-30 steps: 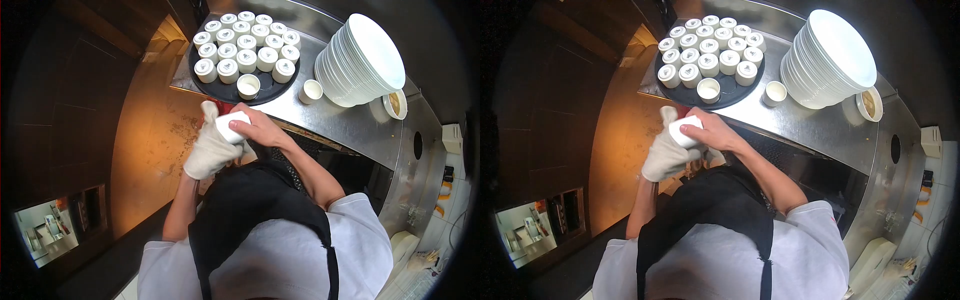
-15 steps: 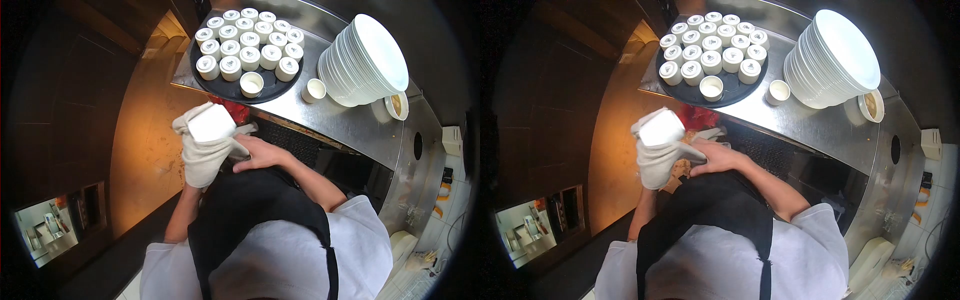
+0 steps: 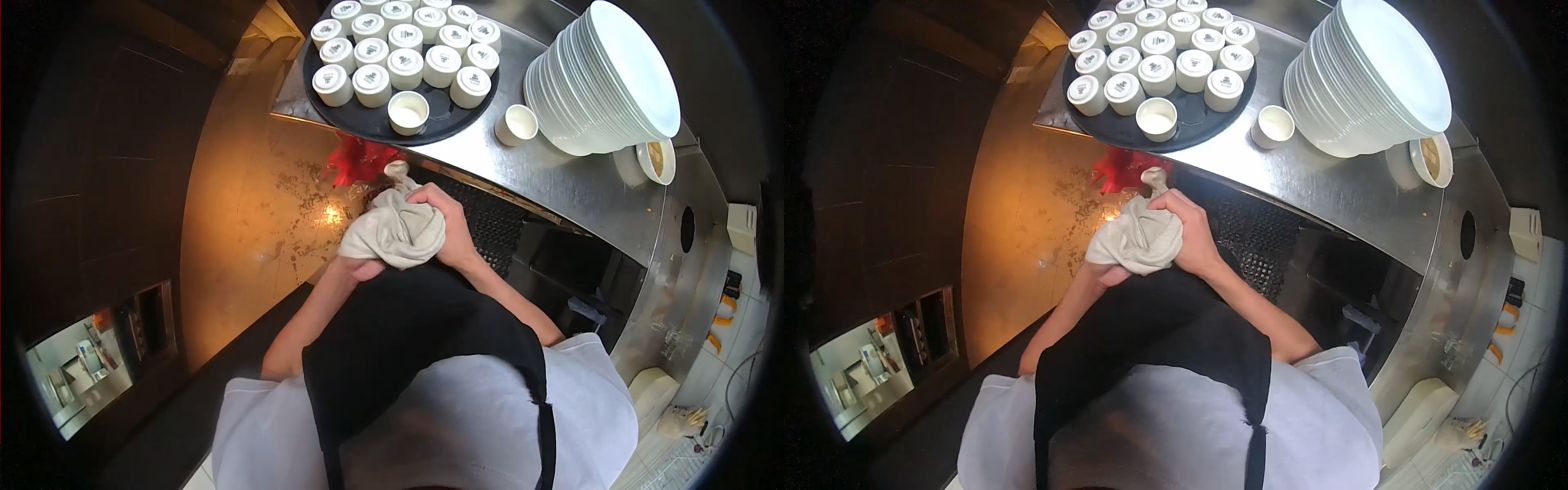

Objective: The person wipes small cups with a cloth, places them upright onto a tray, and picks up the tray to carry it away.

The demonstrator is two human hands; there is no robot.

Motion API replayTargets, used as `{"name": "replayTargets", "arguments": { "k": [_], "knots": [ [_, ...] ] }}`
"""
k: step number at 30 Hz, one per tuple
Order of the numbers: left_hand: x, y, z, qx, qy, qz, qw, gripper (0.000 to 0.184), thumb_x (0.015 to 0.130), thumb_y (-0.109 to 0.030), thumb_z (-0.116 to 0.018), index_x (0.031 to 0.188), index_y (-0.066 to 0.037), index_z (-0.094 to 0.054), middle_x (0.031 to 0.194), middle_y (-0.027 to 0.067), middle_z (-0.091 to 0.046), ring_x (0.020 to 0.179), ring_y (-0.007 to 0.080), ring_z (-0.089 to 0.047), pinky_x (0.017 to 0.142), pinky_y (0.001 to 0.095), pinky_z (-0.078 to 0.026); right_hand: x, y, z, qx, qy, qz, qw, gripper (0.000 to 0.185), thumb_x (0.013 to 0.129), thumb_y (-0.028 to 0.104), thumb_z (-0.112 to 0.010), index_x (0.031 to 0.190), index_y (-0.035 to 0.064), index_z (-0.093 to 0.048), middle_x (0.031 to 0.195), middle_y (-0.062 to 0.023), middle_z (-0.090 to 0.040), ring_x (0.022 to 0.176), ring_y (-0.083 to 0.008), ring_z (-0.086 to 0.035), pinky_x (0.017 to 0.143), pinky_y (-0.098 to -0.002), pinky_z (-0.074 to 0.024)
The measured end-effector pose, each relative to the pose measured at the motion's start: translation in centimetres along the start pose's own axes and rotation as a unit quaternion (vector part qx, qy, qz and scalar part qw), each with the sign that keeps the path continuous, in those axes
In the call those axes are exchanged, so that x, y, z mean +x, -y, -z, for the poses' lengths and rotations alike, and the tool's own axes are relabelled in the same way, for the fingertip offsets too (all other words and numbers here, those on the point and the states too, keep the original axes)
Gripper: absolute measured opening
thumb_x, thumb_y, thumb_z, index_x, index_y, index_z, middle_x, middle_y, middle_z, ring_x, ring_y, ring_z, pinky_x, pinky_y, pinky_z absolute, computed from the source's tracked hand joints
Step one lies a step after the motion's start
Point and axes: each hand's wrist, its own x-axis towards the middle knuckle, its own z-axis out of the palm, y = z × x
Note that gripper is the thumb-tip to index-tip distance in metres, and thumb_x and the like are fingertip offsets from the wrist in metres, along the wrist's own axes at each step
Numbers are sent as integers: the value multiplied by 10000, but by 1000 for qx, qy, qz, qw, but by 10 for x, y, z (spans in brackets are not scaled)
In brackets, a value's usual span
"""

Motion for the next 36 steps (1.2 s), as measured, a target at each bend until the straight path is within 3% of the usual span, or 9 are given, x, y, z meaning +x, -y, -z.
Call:
{"name": "replayTargets", "arguments": {
  "k": [3,5,11,15,17,30,32,34,36],
  "knots": [
    [3,11,-9,443,-15,-73,894,455,918,-130,-614,1346,-45,-488,1384,129,-502,1291,272,-481,1101,402,-383,-3,-15,-1,428,-51,-131,893,181,852,67,-657,1018,23,-600,1028,-35,-643,921,-101,-599,806,-259,-490],
    [18,7,-10,808,60,-248,531,468,918,-113,-598,1362,-32,-473,1400,135,-483,1325,287,-443,1134,412,-325,-1,-19,1,334,-85,-130,930,231,840,74,-664,1053,5,-608,1067,-57,-647,970,-122,-603,845,-277,-487],
    [34,8,-32,91,-111,-64,988,487,864,-78,-655,1325,-22,-509,1375,105,-501,1275,230,-480,1076,365,-381,14,12,25,-36,-64,164,984,319,791,87,-700,1085,-23,-643,1155,-135,-644,1059,-230,-617,940,-326,-463],
    [22,-25,-21,555,29,-193,809,420,863,-73,-658,1269,-19,-562,1290,104,-581,1186,223,-551,1023,351,-432,-29,-55,-9,46,-215,-57,974,345,789,106,-702,1110,0,-637,1098,-179,-664,1030,-334,-633,912,-345,-475],
    [19,-52,-28,606,56,-157,778,371,870,-63,-643,1235,-16,-593,1253,106,-615,1161,228,-572,1015,337,-437,-48,-61,7,-95,23,-221,970,451,789,154,-736,1194,14,-593,1178,-127,-645,1093,-238,-617,930,-332,-471],
    [31,-112,-6,671,193,-76,712,438,876,-190,-689,1265,-40,-556,1233,81,-581,1088,200,-570,963,343,-459,22,48,-32,252,5,-219,943,548,976,356,-557,1430,83,-419,1347,-95,-508,1199,-150,-485,995,-280,-409],
    [20,-137,-29,693,99,-23,713,336,817,-82,-678,1144,-26,-629,1122,113,-645,958,178,-628,828,319,-505,24,50,-18,234,-70,-228,943,369,969,307,-584,1269,100,-528,1053,-32,-586,961,-113,-563,819,-265,-481],
    [2,-139,-13,177,-9,-9,984,350,814,-136,-713,1136,-20,-642,1050,78,-659,1017,153,-615,870,286,-500,36,49,-4,197,-226,-175,938,257,941,237,-632,1125,78,-549,973,-34,-590,869,-113,-580,734,-269,-492],
    [-17,-155,-8,112,8,-41,993,345,818,-124,-702,1140,-16,-638,1060,80,-657,1022,151,-613,868,282,-499,60,41,12,220,-333,-85,913,228,898,182,-684,1008,63,-524,919,-41,-598,817,-115,-585,682,-265,-479]
  ]
}}
